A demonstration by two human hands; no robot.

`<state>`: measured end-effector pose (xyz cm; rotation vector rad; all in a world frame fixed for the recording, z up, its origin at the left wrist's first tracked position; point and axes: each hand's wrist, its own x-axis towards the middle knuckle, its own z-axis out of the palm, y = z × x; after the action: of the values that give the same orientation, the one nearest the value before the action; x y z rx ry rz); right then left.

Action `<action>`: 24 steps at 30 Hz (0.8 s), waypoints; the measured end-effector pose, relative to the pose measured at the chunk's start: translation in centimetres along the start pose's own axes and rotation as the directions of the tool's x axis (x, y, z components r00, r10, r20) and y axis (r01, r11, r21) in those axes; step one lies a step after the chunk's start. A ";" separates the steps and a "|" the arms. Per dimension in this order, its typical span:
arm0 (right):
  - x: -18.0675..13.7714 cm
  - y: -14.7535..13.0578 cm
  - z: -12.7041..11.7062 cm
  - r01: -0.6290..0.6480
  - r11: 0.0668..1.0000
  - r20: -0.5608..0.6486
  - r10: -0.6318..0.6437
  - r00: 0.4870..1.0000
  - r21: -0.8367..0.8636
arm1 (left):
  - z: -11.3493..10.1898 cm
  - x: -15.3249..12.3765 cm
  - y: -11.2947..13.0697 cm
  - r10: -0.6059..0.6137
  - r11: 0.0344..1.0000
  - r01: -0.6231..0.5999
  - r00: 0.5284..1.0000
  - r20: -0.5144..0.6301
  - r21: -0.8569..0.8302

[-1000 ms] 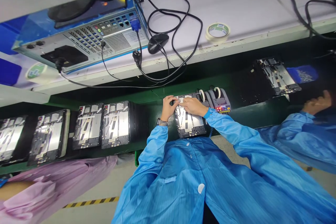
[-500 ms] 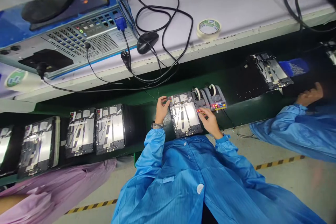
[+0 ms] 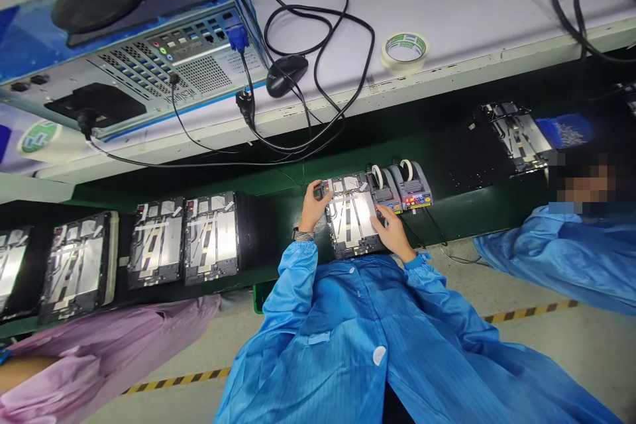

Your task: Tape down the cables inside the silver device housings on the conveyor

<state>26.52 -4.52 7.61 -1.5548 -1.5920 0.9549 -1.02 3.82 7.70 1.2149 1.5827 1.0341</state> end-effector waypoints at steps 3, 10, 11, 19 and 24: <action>-0.2 0.0 0.2 -0.005 1.000 0.000 0.005 1.000 0.021 | 0.6 0.3 0.0 -0.009 1.000 0.010 1.000 -0.017 0.004; -0.7 -0.3 0.3 -0.054 0.993 0.017 0.052 0.998 0.108 | 1.4 -7.1 -0.9 -0.157 0.985 0.150 0.984 -0.081 -0.086; -0.7 -0.3 0.3 -0.054 0.992 0.018 0.052 0.998 0.111 | 1.6 -9.0 -0.8 -0.175 0.983 0.173 0.983 -0.045 -0.057; -1.6 -3.2 -0.4 0.021 0.998 0.035 -0.023 0.999 0.066 | 2.0 -15.3 3.0 -0.147 0.984 0.151 0.988 0.048 -0.096; -2.6 -6.5 -0.5 0.052 0.996 0.141 -0.061 0.988 0.068 | -0.9 -16.4 3.9 -0.120 0.987 0.112 0.991 -0.065 -0.115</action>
<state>23.96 -7.15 13.60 -1.4166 -1.6778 1.0965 1.57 -11.56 14.08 1.0083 1.6090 1.0856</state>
